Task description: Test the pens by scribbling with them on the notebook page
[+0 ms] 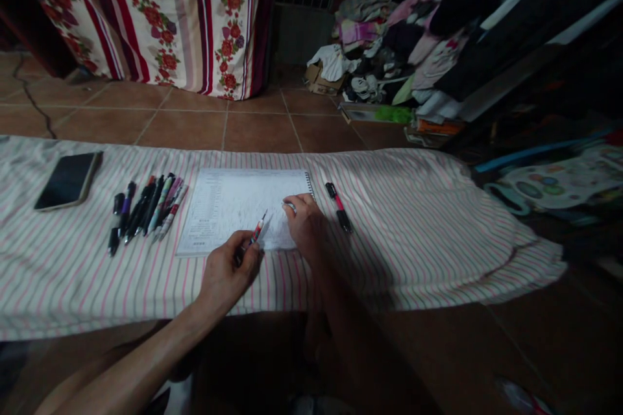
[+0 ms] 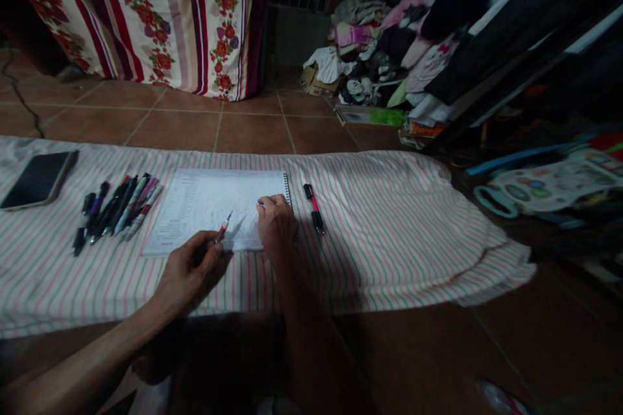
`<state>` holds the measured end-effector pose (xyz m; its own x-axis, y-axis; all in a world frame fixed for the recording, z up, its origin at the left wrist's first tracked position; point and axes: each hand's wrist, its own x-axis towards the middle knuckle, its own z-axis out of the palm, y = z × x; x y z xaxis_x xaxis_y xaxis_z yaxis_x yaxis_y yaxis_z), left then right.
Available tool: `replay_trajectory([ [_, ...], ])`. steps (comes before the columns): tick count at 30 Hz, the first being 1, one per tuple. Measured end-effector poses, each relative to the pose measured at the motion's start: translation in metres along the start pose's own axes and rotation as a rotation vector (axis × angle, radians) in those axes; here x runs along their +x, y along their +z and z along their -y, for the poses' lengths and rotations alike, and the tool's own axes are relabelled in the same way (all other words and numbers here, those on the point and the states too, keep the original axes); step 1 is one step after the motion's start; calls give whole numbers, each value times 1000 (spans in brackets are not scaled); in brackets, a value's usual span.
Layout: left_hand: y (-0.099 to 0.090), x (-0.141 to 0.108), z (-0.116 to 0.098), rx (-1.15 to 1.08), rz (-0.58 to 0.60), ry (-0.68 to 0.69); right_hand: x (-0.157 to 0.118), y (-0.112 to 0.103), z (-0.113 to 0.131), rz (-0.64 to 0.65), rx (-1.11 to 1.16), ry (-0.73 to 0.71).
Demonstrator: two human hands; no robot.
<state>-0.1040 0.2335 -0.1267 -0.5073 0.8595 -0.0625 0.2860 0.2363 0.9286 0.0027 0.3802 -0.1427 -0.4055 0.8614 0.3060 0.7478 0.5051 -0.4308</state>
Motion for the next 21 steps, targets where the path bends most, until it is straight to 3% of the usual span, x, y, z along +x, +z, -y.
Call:
replay_trajectory([
  [12, 0, -1, 2, 64, 30, 60, 2, 3, -5, -74, 135, -24],
  [21, 1, -1, -1, 29, 26, 37, 5, -9, -17, -212, 347, 22],
])
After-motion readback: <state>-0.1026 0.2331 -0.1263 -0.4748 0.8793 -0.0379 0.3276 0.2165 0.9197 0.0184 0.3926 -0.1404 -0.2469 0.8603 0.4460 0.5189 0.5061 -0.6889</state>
